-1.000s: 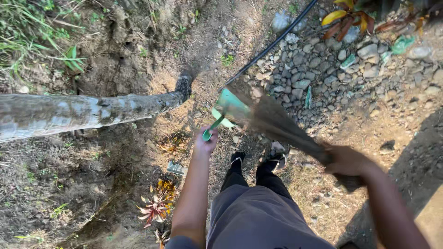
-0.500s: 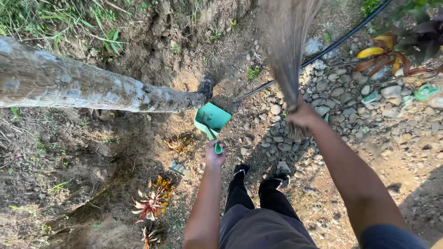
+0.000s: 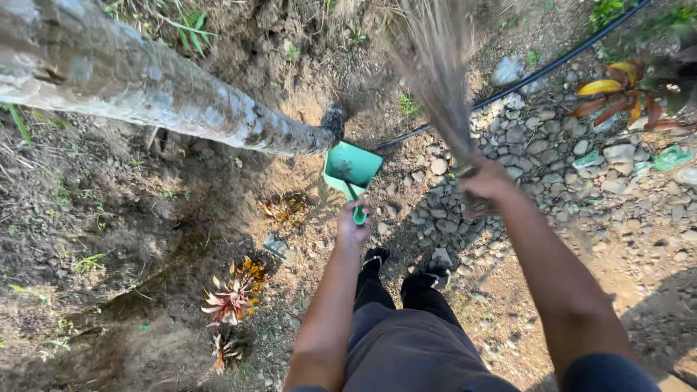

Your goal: The person sweeps dirt, leaves, and debris into a dustpan and empties it into a bin.

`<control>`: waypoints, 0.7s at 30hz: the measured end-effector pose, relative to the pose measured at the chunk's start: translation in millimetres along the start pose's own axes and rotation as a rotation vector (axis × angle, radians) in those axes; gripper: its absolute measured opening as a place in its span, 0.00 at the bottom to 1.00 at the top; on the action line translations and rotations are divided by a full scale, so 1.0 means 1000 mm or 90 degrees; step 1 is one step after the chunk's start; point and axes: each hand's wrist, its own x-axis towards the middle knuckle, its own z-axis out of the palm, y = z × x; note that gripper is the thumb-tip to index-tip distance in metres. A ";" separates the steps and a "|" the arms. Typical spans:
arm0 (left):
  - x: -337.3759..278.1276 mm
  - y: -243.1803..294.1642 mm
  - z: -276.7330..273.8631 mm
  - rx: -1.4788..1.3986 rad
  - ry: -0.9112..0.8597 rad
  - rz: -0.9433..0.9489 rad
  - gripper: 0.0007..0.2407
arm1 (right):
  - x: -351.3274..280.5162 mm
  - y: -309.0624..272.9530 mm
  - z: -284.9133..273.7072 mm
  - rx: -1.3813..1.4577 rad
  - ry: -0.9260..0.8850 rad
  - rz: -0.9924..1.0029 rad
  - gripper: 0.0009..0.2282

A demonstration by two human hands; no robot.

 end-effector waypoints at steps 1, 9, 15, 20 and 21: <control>-0.003 -0.006 -0.003 -0.002 0.005 -0.001 0.03 | 0.013 0.003 0.027 -0.307 0.012 -0.124 0.28; -0.026 0.022 0.009 -0.026 -0.019 0.040 0.03 | -0.156 -0.015 -0.093 -0.695 -0.089 -0.082 0.46; -0.020 0.002 0.007 0.045 0.009 0.082 0.05 | -0.109 -0.090 -0.028 -0.707 0.088 -0.162 0.17; -0.011 -0.018 -0.010 0.015 0.038 0.039 0.07 | -0.052 -0.022 0.067 -0.810 0.036 -0.115 0.35; -0.006 -0.019 -0.012 0.028 0.030 0.045 0.07 | -0.051 -0.007 0.060 -0.834 0.028 -0.120 0.34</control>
